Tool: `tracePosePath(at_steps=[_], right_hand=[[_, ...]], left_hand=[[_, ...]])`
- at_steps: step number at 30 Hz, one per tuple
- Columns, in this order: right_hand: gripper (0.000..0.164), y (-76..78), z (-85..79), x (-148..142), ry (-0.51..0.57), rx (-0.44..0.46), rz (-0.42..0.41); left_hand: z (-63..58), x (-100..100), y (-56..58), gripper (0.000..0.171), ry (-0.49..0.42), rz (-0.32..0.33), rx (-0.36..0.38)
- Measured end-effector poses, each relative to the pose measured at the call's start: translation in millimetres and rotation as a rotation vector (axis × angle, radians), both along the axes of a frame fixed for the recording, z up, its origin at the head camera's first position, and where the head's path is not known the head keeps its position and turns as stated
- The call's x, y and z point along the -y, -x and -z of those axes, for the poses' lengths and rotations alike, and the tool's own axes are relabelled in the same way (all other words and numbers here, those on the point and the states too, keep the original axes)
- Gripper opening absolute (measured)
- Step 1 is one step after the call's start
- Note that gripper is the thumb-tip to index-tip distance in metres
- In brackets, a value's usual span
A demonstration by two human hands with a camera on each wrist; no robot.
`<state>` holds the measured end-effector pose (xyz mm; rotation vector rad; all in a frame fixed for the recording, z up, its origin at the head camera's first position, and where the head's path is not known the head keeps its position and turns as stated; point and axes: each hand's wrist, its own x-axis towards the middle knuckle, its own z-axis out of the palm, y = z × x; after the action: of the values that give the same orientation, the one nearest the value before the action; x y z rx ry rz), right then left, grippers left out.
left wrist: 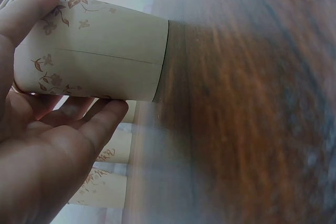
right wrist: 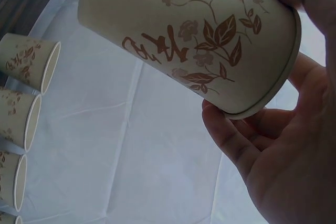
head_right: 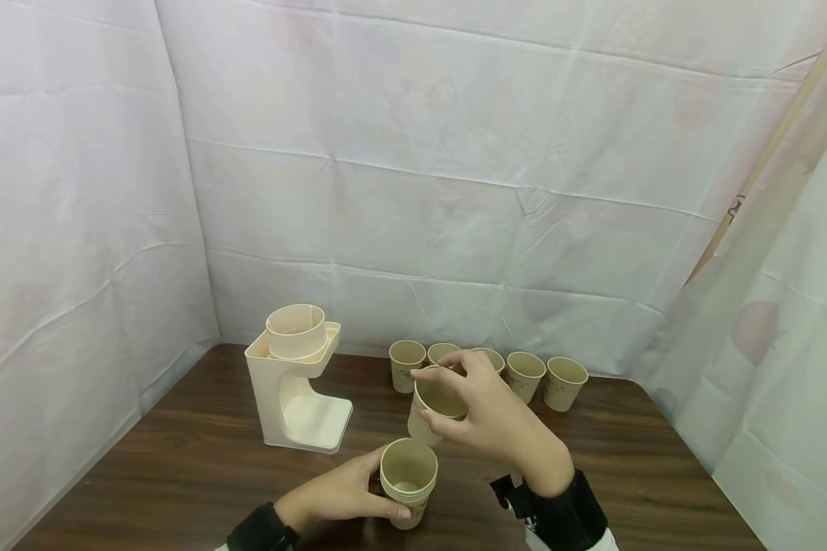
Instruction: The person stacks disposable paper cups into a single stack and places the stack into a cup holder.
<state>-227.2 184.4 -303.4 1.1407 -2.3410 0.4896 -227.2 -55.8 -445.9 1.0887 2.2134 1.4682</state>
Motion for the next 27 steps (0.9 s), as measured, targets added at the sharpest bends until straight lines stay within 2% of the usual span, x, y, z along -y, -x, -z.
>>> tracePosePath(at_steps=[16, 27], right_hand=[[0.045, -17.0, 9.3, 8.1, -0.041, 0.053, -0.060], [0.047, -23.5, 10.7, 15.1, -0.044, -0.031, -0.134]], left_hand=[[1.1, 0.6, 2.5, 0.072, 0.001, 0.029, 0.043], [0.4, 0.3, 2.2, 0.066, 0.012, 0.022, 0.026]])
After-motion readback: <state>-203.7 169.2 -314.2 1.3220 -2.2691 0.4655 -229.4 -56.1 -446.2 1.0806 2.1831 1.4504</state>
